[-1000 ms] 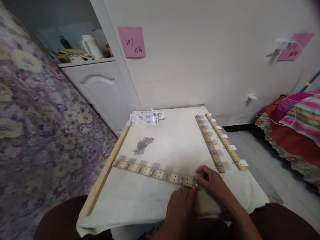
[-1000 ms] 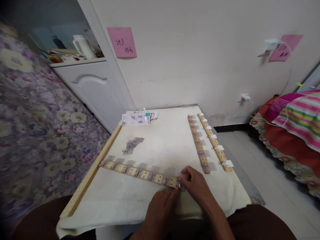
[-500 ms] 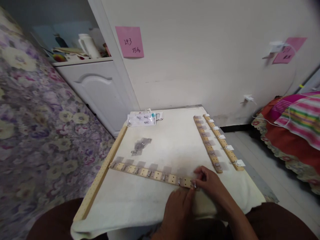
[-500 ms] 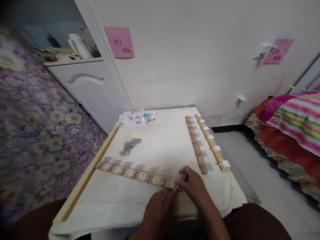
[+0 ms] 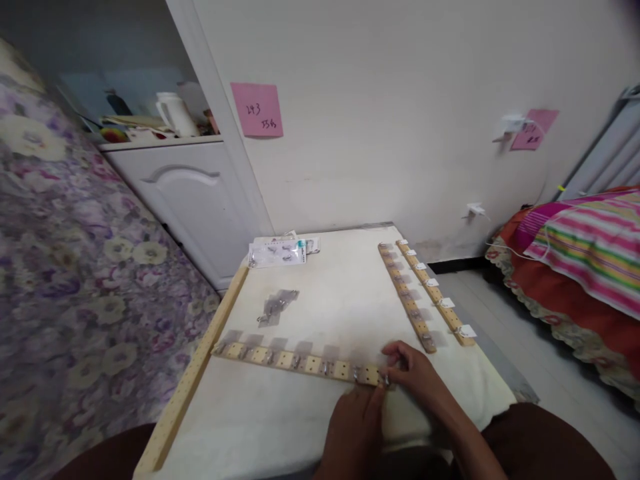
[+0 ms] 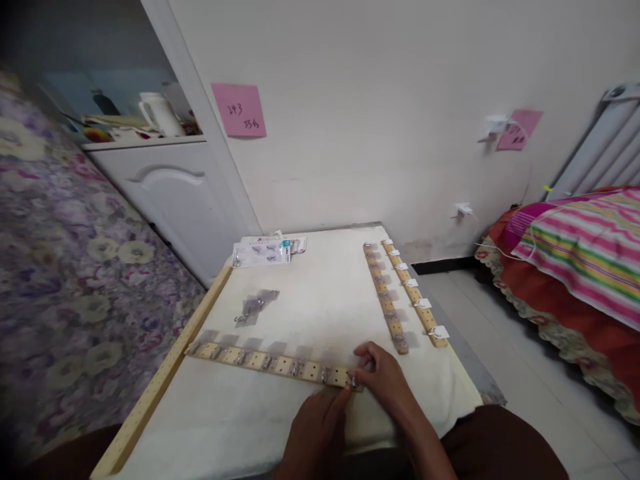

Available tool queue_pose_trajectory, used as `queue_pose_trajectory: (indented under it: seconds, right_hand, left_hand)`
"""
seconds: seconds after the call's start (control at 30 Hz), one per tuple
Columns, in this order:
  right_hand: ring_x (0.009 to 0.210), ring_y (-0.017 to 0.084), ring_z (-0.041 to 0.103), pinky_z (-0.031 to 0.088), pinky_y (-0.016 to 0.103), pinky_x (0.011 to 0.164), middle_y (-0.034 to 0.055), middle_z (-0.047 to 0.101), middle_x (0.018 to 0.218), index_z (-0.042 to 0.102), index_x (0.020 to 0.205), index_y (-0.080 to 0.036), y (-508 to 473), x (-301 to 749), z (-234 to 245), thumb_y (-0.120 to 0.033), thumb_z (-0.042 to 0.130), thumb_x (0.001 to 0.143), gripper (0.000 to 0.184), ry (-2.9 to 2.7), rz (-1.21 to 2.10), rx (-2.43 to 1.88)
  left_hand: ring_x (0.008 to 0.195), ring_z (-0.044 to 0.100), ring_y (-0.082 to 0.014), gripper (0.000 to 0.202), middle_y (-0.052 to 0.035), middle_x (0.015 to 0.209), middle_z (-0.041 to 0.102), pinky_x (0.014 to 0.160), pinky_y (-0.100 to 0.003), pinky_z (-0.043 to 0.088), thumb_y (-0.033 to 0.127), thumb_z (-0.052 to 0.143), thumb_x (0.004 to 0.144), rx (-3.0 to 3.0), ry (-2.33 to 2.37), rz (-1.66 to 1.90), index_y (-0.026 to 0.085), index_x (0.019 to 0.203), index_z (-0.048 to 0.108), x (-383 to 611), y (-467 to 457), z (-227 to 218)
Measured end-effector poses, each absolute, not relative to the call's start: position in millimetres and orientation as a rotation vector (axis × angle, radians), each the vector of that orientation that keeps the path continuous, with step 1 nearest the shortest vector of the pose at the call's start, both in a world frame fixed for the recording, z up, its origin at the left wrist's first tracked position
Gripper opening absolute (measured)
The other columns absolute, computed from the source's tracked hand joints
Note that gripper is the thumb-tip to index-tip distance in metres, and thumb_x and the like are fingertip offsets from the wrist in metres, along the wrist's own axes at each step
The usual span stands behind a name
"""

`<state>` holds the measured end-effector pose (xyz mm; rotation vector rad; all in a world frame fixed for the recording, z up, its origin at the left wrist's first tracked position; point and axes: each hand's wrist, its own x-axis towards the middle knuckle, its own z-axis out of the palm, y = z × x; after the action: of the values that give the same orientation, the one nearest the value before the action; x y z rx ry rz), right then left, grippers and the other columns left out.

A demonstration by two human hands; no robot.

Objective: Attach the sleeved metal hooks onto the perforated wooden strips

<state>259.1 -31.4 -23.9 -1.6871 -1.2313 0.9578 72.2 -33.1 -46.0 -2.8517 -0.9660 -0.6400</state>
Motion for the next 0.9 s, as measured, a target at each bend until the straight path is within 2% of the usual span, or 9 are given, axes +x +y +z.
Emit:
queue_pose_trajectory:
  seconds: [0.2,0.33,0.47,0.57,0.63,0.7,0.77,0.9]
  right_hand:
    - [0.066,0.016,0.055,0.043,0.028,0.062,0.0026,0.065,0.087,0.064,0.096,-0.018,-34.5,259.5,-27.8,-0.033,0.064,0.07,0.03,-1.268,0.842,-1.723]
    - [0.08,0.021,0.061,0.046,0.032,0.074,0.0048,0.067,0.091,0.063,0.098,-0.019,-40.5,256.7,-35.2,-0.039,0.055,0.079,0.028,-1.292,0.732,-1.697]
    - [0.094,0.024,0.06,0.045,0.035,0.085,0.0065,0.067,0.099,0.062,0.099,-0.021,-47.8,251.0,-37.3,-0.044,0.047,0.086,0.031,-1.281,0.633,-1.712]
    - [0.094,0.024,0.06,0.045,0.035,0.085,0.0064,0.068,0.098,0.062,0.097,-0.022,-52.7,244.9,-33.4,-0.046,0.044,0.087,0.032,-1.253,0.581,-1.73]
    - [0.091,0.024,0.061,0.046,0.035,0.082,0.0061,0.069,0.094,0.063,0.092,-0.022,-54.9,241.1,-30.6,-0.047,0.044,0.087,0.032,-1.247,0.553,-1.74]
    - [0.088,0.024,0.061,0.046,0.035,0.08,0.0056,0.069,0.091,0.063,0.089,-0.023,-56.2,239.5,-30.1,-0.046,0.044,0.087,0.031,-1.24,0.54,-1.744]
    - [0.088,0.024,0.061,0.046,0.035,0.081,0.0054,0.068,0.09,0.063,0.088,-0.023,-56.8,241.2,-32.1,-0.047,0.044,0.087,0.031,-1.219,0.539,-1.746]
    - [0.089,0.026,0.061,0.047,0.037,0.081,0.0067,0.067,0.092,0.063,0.088,-0.022,-56.8,248.6,-32.7,-0.05,0.047,0.083,0.032,-1.116,0.496,-1.8]
  left_hand:
    - [0.076,0.067,-0.021,0.05,-0.0079,0.096,0.072,0.063,-0.033,0.054,0.004,0.046,0.073,-2.817,-0.928,-0.777,0.018,0.121,0.05,70.1,-28.9,-52.6]
    - [0.076,0.067,-0.0201,0.043,-0.0075,0.092,0.072,0.068,-0.033,0.056,0.01,0.047,0.076,-2.848,-0.875,-0.893,0.017,0.118,0.052,62.5,-30.1,-51.2]
    - [0.069,0.067,-0.0157,0.025,-0.0028,0.078,0.071,0.065,-0.027,0.055,0.018,0.039,0.085,-2.811,-0.799,-1.128,0.021,0.102,0.058,42.0,-28.7,-56.2]
    - [0.057,0.064,-0.0147,0.033,-0.001,0.064,0.068,0.055,-0.025,0.053,0.028,0.027,0.093,-2.692,-0.838,-1.237,0.024,0.085,0.06,5.0,-21.5,-62.0]
    - [0.065,0.068,-0.0165,0.036,-0.0037,0.073,0.072,0.059,-0.027,0.056,0.034,0.028,0.095,-2.635,-0.879,-1.242,0.023,0.09,0.062,-30.8,-13.7,-61.4]
    - [0.079,0.07,-0.0159,0.026,-0.0031,0.087,0.075,0.071,-0.025,0.057,0.032,0.039,0.093,-2.617,-1.138,-1.109,0.024,0.099,0.063,-69.3,-4.7,-56.0]
    - [0.086,0.071,-0.0153,0.023,-0.0026,0.095,0.075,0.077,-0.024,0.058,0.03,0.046,0.091,-2.567,-1.384,-0.985,0.023,0.104,0.064,-102.2,3.8,-48.4]
    - [0.084,0.072,-0.0149,0.026,-0.0016,0.094,0.076,0.075,-0.023,0.058,0.029,0.044,0.091,-2.49,-1.556,-0.859,0.021,0.101,0.067,-131.9,13.7,-41.3]
